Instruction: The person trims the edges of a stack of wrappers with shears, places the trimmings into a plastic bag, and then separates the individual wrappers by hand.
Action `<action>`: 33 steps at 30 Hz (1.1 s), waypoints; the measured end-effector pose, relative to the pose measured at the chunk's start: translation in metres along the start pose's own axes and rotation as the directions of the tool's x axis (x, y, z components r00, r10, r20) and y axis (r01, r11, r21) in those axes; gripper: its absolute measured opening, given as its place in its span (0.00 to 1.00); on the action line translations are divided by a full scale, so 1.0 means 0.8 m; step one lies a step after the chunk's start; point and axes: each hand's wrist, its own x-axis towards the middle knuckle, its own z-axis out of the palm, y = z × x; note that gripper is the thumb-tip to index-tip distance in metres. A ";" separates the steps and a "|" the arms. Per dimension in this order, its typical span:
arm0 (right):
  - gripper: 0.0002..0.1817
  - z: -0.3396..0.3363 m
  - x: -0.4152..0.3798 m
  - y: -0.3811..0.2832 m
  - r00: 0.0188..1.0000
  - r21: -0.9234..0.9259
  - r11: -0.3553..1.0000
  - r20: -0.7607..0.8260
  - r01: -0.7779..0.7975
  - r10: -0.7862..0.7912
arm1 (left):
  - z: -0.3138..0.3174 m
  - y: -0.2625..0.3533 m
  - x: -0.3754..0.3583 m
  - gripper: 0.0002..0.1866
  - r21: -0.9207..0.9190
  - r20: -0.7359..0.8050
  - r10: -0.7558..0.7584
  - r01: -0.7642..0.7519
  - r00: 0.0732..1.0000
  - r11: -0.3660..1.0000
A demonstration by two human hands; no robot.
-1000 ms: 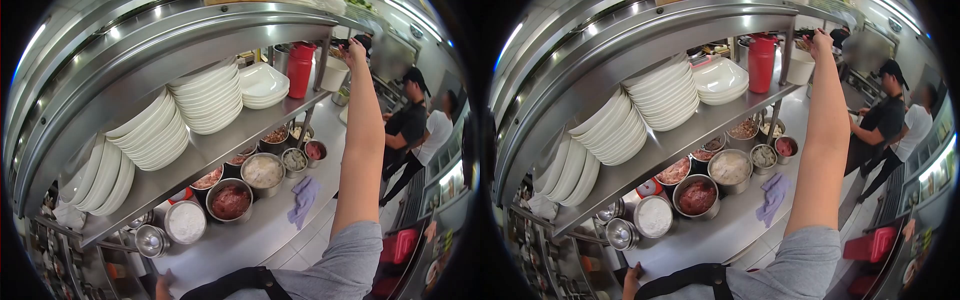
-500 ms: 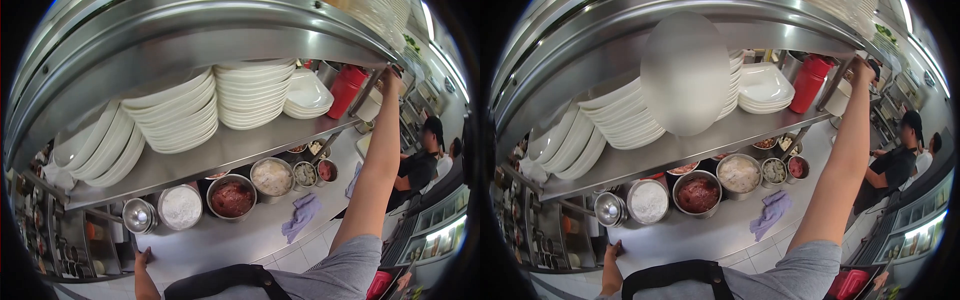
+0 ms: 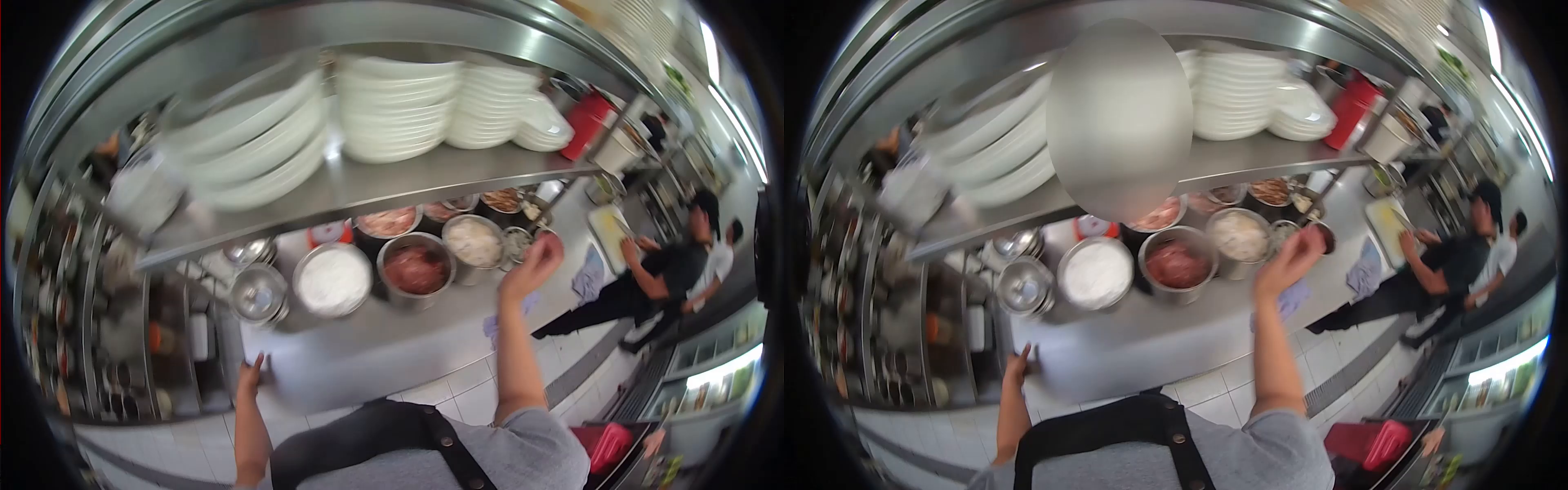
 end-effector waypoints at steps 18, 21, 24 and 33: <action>0.12 -0.028 -0.714 -0.538 -0.349 0.288 0.801 0.786 -0.525 -0.511 | -0.333 -0.365 -0.305 0.32 -0.385 0.088 -0.233 0.249 0.969 0.889; 0.09 -0.018 -0.808 -0.594 -0.649 0.200 0.842 0.557 -0.500 -0.518 | -0.415 -0.450 -0.339 0.31 -0.618 -0.203 -0.366 0.171 0.908 0.767; 0.11 0.009 -0.993 -0.546 -0.889 0.429 0.835 0.137 -0.344 -0.437 | -0.519 -0.468 -0.399 0.30 -0.800 -0.374 -0.447 -0.038 0.813 0.599; 0.15 0.159 -1.250 -0.554 -0.940 0.852 0.465 0.086 0.242 0.331 | -0.689 -0.711 -0.472 0.29 -0.941 -0.326 -0.763 -0.117 0.558 0.317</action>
